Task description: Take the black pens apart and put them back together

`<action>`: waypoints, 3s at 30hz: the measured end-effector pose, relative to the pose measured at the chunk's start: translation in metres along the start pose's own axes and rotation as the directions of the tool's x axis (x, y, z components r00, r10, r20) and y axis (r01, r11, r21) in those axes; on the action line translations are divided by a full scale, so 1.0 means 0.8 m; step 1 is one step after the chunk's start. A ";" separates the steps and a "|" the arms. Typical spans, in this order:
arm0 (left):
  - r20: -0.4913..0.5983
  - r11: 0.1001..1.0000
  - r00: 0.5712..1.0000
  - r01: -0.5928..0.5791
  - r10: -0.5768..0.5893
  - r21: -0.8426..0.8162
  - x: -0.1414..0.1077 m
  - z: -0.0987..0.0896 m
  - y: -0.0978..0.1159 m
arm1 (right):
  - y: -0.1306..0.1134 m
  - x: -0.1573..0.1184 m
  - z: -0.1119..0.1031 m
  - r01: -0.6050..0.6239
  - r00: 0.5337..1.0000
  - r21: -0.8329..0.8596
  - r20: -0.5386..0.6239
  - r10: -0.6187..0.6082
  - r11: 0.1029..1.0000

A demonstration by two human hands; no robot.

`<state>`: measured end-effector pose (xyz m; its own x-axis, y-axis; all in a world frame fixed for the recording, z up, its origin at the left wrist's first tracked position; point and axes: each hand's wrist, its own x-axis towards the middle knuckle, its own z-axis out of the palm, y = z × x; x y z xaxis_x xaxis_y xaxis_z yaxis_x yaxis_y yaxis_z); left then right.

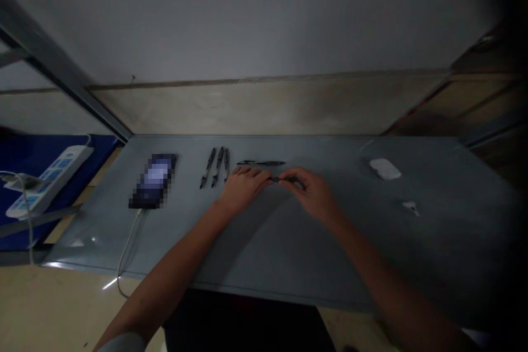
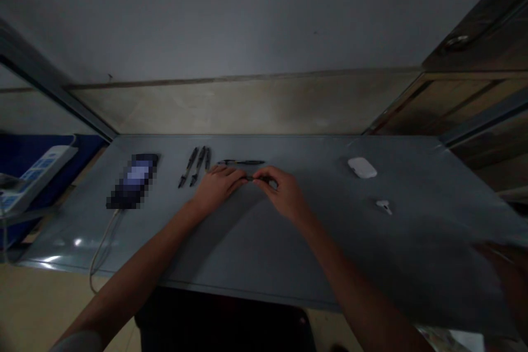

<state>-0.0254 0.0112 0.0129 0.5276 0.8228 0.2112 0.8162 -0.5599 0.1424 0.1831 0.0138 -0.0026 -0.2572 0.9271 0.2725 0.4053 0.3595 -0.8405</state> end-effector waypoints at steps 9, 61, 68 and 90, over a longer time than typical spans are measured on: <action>0.035 0.999 0.998 -0.049 0.048 0.021 0.000 0.007 0.008 | 0.004 0.000 0.001 -0.098 0.994 0.085 0.066 0.092 0.992; -0.036 0.972 0.973 0.225 -0.227 -0.068 -0.006 0.003 0.000 | -0.011 -0.004 0.003 -0.217 0.976 0.195 0.010 0.219 0.956; 0.001 0.928 0.954 0.290 -0.298 -0.232 -0.004 -0.012 -0.001 | -0.011 0.004 -0.014 -0.231 0.972 0.387 0.040 0.233 0.893; 0.325 0.225 0.846 0.445 -0.423 -0.867 0.007 -0.004 0.002 | -0.012 0.003 -0.008 -0.195 0.977 0.379 -0.006 0.213 0.905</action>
<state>-0.0221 0.0147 0.0178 0.1774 0.9646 -0.1954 0.2141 0.1560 0.9643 0.1844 0.0134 0.0094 -0.1599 0.9831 0.0898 0.0844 0.1042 -0.9910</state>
